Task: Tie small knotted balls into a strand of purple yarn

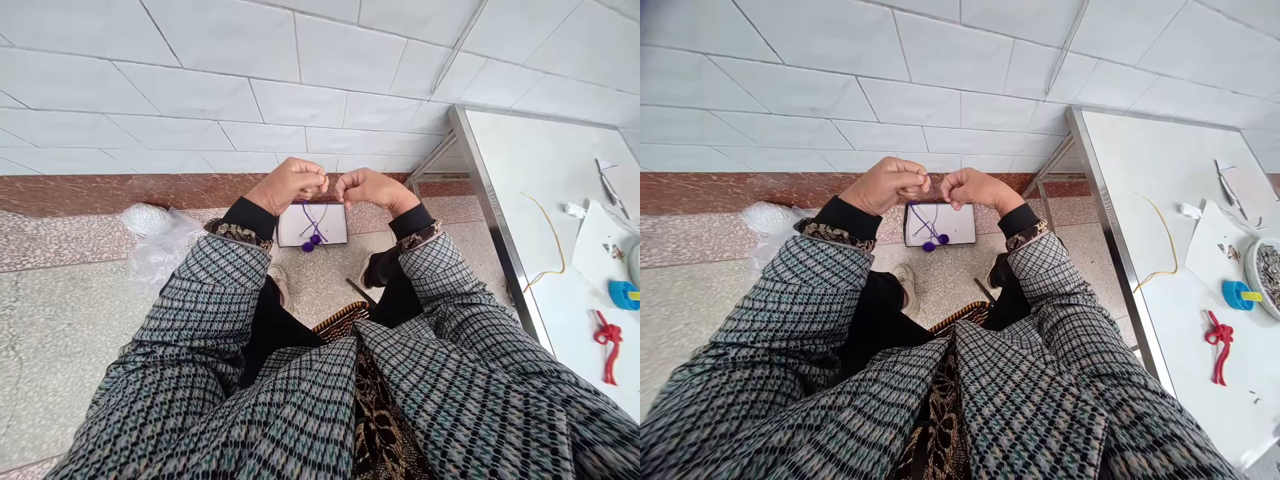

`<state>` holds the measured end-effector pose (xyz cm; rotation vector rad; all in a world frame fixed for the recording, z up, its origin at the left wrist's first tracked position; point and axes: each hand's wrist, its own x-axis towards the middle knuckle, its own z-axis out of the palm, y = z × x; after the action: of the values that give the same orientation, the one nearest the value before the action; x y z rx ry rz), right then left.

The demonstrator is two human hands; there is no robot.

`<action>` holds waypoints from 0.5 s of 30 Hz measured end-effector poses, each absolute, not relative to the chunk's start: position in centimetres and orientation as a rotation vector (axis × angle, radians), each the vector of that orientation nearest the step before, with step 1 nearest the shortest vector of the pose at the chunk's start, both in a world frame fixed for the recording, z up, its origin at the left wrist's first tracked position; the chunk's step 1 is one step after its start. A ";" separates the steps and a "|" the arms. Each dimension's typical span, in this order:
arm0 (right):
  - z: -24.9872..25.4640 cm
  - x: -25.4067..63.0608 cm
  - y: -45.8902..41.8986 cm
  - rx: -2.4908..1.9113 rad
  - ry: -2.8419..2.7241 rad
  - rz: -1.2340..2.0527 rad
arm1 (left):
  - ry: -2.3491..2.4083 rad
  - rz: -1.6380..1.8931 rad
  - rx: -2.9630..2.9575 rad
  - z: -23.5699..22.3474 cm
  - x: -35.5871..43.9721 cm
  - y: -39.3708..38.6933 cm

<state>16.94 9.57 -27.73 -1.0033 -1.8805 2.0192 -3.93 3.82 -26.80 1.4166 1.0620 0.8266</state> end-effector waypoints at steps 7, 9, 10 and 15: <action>-29.1 16.2 9.7 -1.171 -1.345 1.911 | 1.230 0.759 1.178 -34.0 -5.7 6.5; -30.6 16.4 9.5 -1.189 -1.277 1.905 | 1.347 0.647 1.104 -37.3 -7.1 6.4; -31.5 16.5 9.2 -1.197 -1.271 1.937 | 1.390 0.585 1.085 -38.8 -7.9 6.1; -36.6 16.1 5.3 -1.596 -1.383 2.196 | 1.293 0.256 1.139 -43.3 -11.9 3.3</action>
<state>16.05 5.27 -36.57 -1.5960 -1.3827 2.1958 -11.91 3.32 -43.32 1.1394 1.2934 0.2558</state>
